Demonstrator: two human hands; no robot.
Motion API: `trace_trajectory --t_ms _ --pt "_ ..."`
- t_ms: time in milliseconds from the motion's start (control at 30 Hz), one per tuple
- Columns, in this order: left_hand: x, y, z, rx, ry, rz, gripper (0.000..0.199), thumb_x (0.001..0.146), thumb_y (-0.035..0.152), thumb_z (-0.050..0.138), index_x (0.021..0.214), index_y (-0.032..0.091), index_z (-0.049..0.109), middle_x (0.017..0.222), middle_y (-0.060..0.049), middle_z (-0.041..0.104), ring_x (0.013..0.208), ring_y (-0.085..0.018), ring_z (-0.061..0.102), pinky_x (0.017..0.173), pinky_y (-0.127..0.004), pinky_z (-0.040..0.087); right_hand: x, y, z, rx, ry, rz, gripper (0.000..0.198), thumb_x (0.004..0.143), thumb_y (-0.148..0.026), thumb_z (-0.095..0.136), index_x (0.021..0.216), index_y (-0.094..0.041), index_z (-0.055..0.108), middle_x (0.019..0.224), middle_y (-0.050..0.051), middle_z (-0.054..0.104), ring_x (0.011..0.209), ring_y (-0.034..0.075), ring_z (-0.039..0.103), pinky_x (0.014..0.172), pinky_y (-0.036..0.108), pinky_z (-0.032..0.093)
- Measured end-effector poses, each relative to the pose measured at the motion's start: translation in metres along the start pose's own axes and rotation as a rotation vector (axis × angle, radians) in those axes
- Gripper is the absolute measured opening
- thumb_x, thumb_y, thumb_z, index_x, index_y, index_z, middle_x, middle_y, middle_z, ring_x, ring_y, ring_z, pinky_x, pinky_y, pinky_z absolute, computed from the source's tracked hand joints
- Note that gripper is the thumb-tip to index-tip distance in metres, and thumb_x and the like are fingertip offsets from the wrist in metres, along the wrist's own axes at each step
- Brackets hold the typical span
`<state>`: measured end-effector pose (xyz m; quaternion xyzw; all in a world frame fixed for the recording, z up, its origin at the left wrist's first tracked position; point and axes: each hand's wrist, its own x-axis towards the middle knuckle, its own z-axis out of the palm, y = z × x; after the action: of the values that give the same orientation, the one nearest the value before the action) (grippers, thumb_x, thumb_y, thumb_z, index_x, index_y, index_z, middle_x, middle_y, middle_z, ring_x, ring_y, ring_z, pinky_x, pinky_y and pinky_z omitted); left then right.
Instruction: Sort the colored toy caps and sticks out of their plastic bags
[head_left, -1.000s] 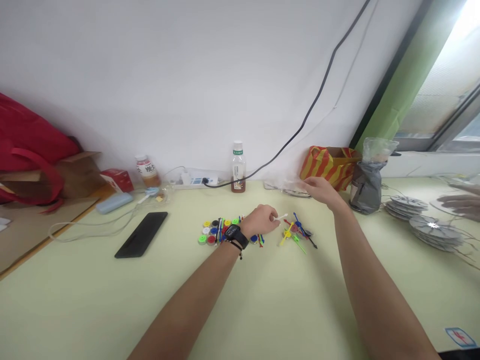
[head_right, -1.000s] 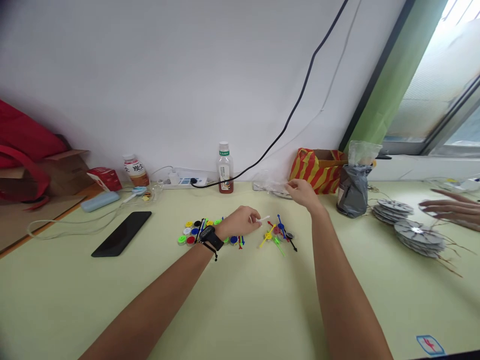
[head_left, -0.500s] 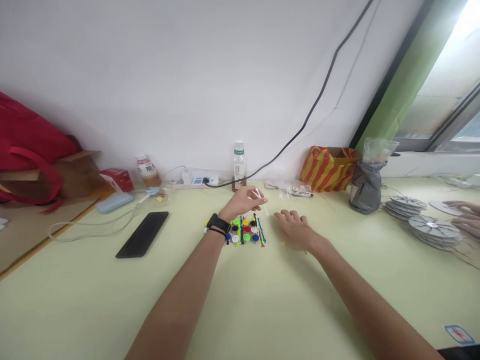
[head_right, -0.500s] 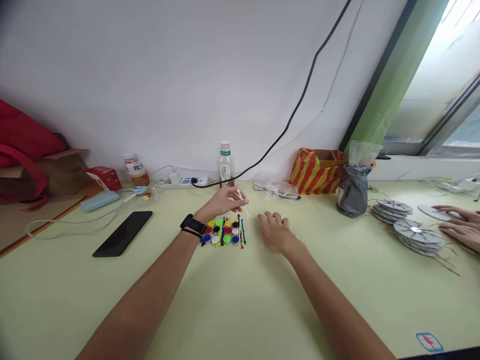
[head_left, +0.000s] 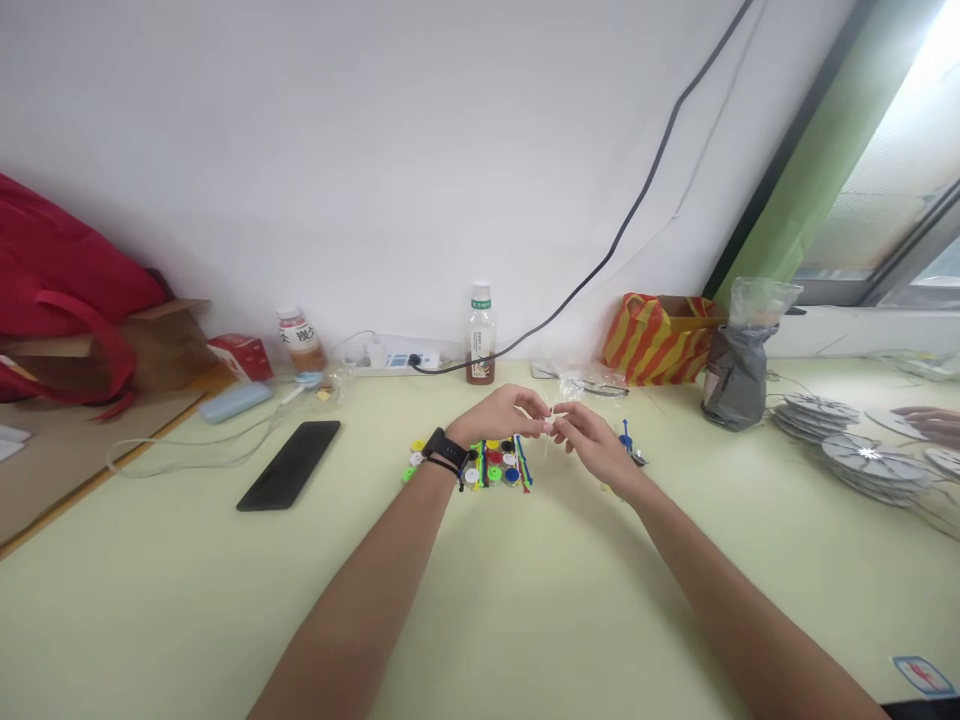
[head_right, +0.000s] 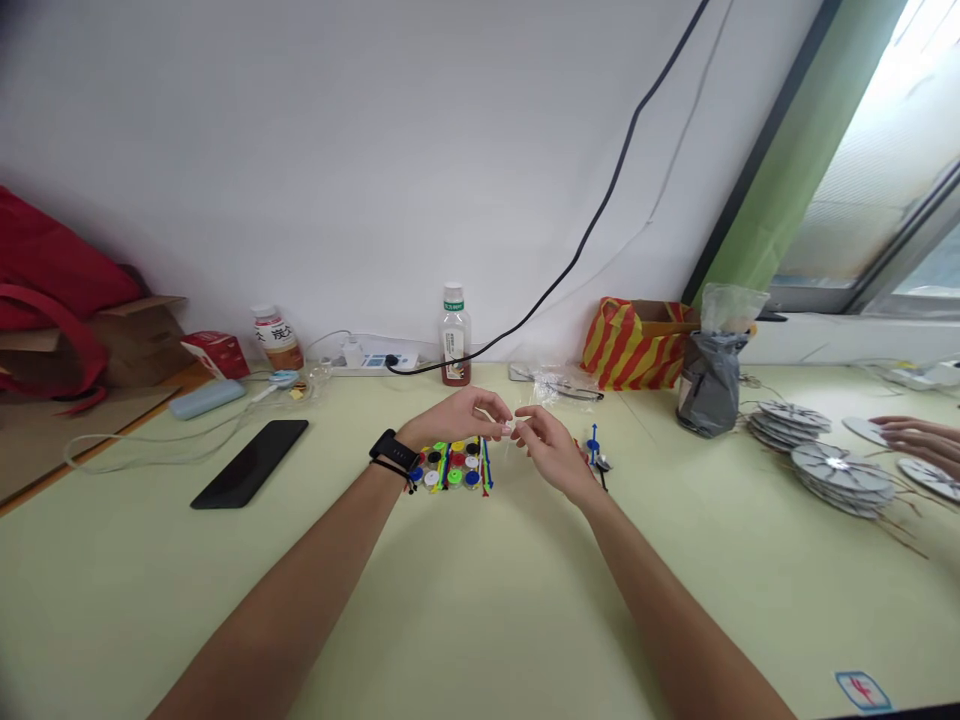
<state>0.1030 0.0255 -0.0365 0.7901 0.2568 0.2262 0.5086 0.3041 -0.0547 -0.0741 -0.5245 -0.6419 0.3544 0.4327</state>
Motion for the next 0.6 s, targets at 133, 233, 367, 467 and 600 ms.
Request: trace_trajectory --t_ms 133,233,367,467,600 --pt "0.005 -0.002 0.005 0.082 0.018 0.059 0.037 0.077 0.041 0.084 0.096 0.011 0.074 0.089 -0.010 0.076 0.083 -0.020 0.072 0.076 -0.029 0.056 -0.001 -0.003 0.007 0.259 -0.026 0.065 0.031 0.083 -0.046 0.064 0.103 -0.023 0.059 0.086 0.004 0.068 0.079 0.019 0.064 0.074 0.033 0.051" --pt "0.005 -0.002 0.007 0.073 0.013 0.081 0.033 0.079 0.039 0.081 0.095 0.012 0.074 0.089 -0.010 0.077 0.083 -0.019 0.072 0.077 -0.029 0.055 -0.002 -0.004 0.005 0.323 -0.045 0.089 0.028 0.078 -0.041 0.066 0.099 -0.023 0.059 0.086 0.004 0.069 0.080 0.019 0.063 0.075 0.033 0.050" --pt "0.003 -0.003 0.010 0.087 -0.040 0.093 0.027 0.078 0.034 0.081 0.090 0.011 0.073 0.085 -0.009 0.076 0.079 -0.019 0.072 0.074 -0.028 0.054 -0.001 -0.001 0.007 0.275 -0.096 0.099 0.019 0.078 -0.036 0.060 0.091 -0.022 0.055 0.076 0.000 0.065 0.068 0.016 0.058 0.066 0.030 0.045" --pt "0.002 -0.007 0.013 0.192 -0.003 0.067 0.024 0.073 0.031 0.082 0.082 0.012 0.071 0.083 -0.007 0.074 0.078 -0.019 0.071 0.068 -0.026 0.052 -0.001 0.007 0.007 0.051 -0.066 0.111 0.017 0.085 -0.035 0.049 0.093 -0.022 0.057 0.077 0.000 0.063 0.064 0.016 0.054 0.060 0.028 0.039" --pt "0.006 -0.013 0.021 0.373 0.068 0.028 0.018 0.071 0.027 0.080 0.076 0.014 0.069 0.080 -0.004 0.071 0.076 -0.019 0.070 0.062 -0.024 0.049 -0.001 0.018 0.004 -0.500 0.014 0.102 0.029 0.087 -0.025 0.047 0.109 -0.020 0.065 0.092 0.006 0.069 0.083 0.022 0.062 0.068 0.030 0.039"
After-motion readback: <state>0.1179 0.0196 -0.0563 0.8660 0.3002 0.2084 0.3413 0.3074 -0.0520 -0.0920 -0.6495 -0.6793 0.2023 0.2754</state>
